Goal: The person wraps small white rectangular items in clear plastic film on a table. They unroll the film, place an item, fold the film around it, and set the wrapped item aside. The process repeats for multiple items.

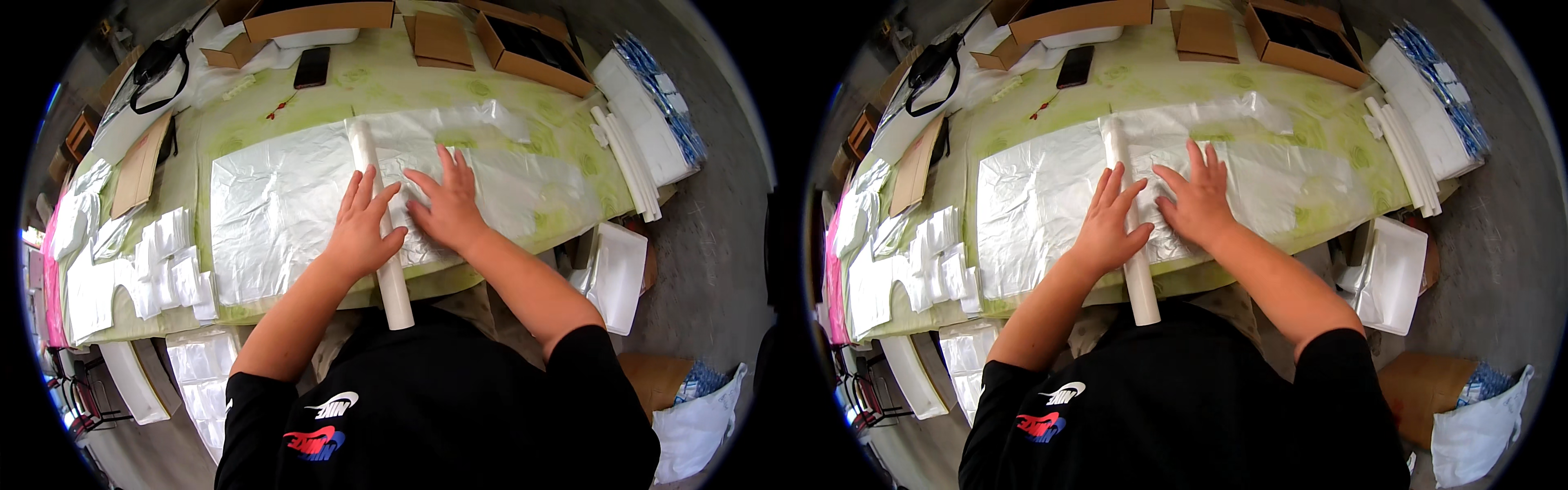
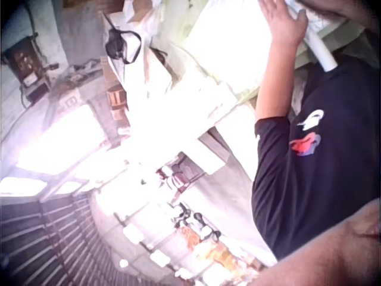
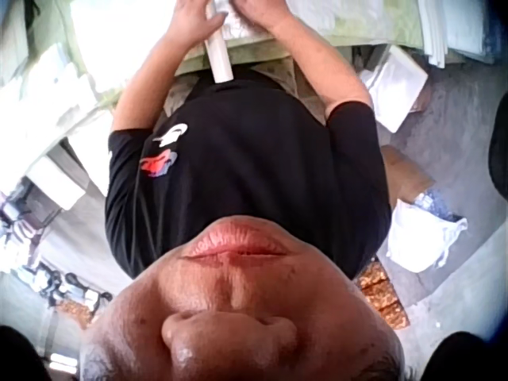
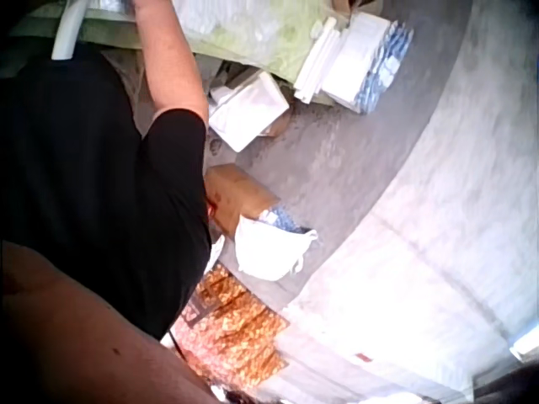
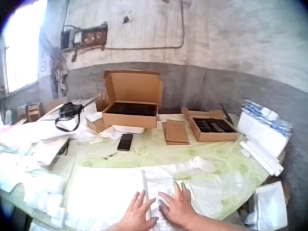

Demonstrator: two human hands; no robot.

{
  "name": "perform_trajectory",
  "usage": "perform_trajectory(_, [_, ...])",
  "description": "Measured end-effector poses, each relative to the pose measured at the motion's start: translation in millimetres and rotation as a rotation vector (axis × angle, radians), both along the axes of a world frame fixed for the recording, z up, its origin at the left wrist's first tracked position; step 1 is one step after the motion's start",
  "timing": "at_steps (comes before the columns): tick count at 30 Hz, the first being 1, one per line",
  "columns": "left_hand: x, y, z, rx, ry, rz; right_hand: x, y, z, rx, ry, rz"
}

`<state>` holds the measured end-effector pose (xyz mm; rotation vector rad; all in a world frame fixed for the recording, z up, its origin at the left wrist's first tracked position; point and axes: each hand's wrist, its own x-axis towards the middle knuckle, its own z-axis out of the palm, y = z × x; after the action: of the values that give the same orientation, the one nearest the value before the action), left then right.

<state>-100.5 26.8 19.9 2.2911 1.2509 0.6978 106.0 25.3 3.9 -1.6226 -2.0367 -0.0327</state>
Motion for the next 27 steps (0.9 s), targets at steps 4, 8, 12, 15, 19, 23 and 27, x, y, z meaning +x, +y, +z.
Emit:
perform_trajectory(4, [-12.6, 1.1, -5.9, -0.019, -0.018, -0.002, -19.9, 69.0, 6.9, -0.278, -0.153, -0.152])
perform_trajectory(8, [-20.9, 1.3, -11.0, -0.049, -0.082, 0.002, 32.1, 119.5, 12.9, -0.463, -0.216, -0.446])
perform_trajectory(12, [-21.1, 0.3, -9.3, -0.049, -0.101, -0.001, 167.3, 115.6, 36.3, -0.580, -0.021, -0.940])
perform_trajectory(15, [-16.4, 2.5, -11.0, -0.038, -0.109, -0.027, 294.3, 81.2, 31.3, -0.468, 0.004, -1.203])
perform_trajectory(19, [-20.0, 1.3, -11.3, -0.027, -0.120, -0.017, 287.1, 45.1, 40.5, -0.240, -0.066, -1.010])
perform_trajectory(23, [-22.4, 3.4, -15.5, 0.010, -0.123, -0.023, 164.6, 41.2, 16.3, -0.195, -0.123, -0.390])
perform_trajectory(27, [-26.8, 1.7, -9.1, 0.006, -0.102, -0.024, 78.9, 78.3, 16.3, -0.377, -0.116, -0.346])
